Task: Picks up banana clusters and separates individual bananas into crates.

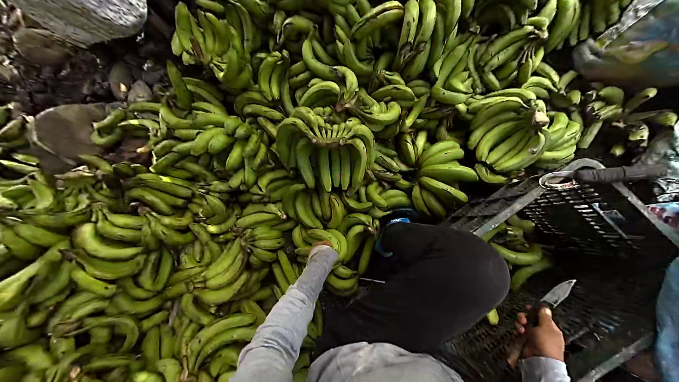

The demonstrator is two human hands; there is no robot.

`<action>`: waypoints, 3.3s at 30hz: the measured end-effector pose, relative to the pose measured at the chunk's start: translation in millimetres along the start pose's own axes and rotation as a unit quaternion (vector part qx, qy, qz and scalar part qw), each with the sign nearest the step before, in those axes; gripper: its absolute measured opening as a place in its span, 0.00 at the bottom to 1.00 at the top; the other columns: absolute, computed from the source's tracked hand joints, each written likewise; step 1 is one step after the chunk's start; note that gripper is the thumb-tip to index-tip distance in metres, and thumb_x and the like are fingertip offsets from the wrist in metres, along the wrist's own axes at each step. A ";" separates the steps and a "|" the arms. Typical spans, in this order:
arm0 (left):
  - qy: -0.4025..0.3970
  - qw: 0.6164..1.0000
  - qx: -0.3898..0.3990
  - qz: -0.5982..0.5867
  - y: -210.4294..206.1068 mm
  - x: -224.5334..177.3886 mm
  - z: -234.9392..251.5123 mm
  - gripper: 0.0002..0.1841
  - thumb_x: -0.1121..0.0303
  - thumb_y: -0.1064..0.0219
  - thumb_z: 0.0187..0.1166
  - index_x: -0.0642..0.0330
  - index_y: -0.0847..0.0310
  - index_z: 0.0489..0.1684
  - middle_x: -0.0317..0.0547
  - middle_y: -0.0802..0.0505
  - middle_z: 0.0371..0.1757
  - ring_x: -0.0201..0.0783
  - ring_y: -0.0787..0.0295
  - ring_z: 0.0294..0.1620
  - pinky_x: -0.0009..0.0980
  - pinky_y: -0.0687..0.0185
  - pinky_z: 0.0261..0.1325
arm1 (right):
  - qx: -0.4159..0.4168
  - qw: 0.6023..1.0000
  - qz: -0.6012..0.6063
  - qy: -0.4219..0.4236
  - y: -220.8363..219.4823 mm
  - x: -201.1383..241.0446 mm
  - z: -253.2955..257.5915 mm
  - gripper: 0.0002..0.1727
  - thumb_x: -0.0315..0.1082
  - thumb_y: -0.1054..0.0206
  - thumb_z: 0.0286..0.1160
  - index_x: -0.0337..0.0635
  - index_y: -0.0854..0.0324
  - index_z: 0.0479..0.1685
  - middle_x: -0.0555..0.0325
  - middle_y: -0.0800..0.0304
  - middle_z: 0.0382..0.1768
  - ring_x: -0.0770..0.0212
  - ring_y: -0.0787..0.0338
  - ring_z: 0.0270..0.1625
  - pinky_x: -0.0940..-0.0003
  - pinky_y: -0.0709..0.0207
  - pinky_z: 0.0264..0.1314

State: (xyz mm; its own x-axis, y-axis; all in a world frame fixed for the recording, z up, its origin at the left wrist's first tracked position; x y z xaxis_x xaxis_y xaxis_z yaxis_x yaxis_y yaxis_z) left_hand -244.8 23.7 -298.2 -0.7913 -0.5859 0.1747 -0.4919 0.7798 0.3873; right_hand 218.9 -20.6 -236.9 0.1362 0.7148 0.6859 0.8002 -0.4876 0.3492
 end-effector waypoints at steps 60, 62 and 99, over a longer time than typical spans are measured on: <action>-0.480 0.795 -0.055 0.366 -71.7 -451.7 -139.2 0.23 0.67 0.42 0.90 0.66 0.30 0.82 0.65 0.25 0.83 0.64 0.34 0.86 0.60 0.44 0.86 | 0.157 0.916 -0.366 -0.049 -5.2 99.0 56.5 0.29 0.38 0.60 0.97 0.46 0.52 0.95 0.33 0.22 0.76 0.37 0.21 0.80 0.43 0.31 0.81; -0.485 0.791 -0.060 0.369 -72.2 -450.1 -136.6 0.23 0.68 0.42 0.90 0.66 0.29 0.82 0.64 0.24 0.83 0.63 0.32 0.85 0.59 0.42 0.86 | 0.154 0.911 -0.379 -0.059 -11.0 101.5 56.6 0.29 0.39 0.61 0.97 0.48 0.54 0.95 0.34 0.22 0.76 0.38 0.21 0.80 0.43 0.31 0.81; -0.427 0.893 -0.077 0.114 -44.6 -472.7 -109.5 0.22 0.63 0.34 0.86 0.66 0.22 0.74 0.68 0.16 0.71 0.59 0.17 0.73 0.52 0.26 0.77 | 0.118 0.987 -0.098 -0.053 -68.7 64.2 91.8 0.28 0.38 0.58 0.97 0.40 0.52 0.93 0.32 0.19 0.72 0.37 0.15 0.72 0.45 0.26 0.76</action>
State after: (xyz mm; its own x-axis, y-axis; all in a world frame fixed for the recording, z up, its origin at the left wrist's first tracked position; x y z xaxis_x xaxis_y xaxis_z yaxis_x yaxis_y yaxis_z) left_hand 191.0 241.7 -299.0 -0.8854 0.0189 -0.4644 -0.2780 0.7793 0.5617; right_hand 226.3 104.7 -275.5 0.0158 0.8379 0.5456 0.9294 -0.2135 0.3011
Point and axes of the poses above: each hand's wrist, its own z-axis towards the middle knuckle, its own y-axis out of the back of the hand, x = y × z, the point moved 1 cm from there along z, towards the middle knuckle
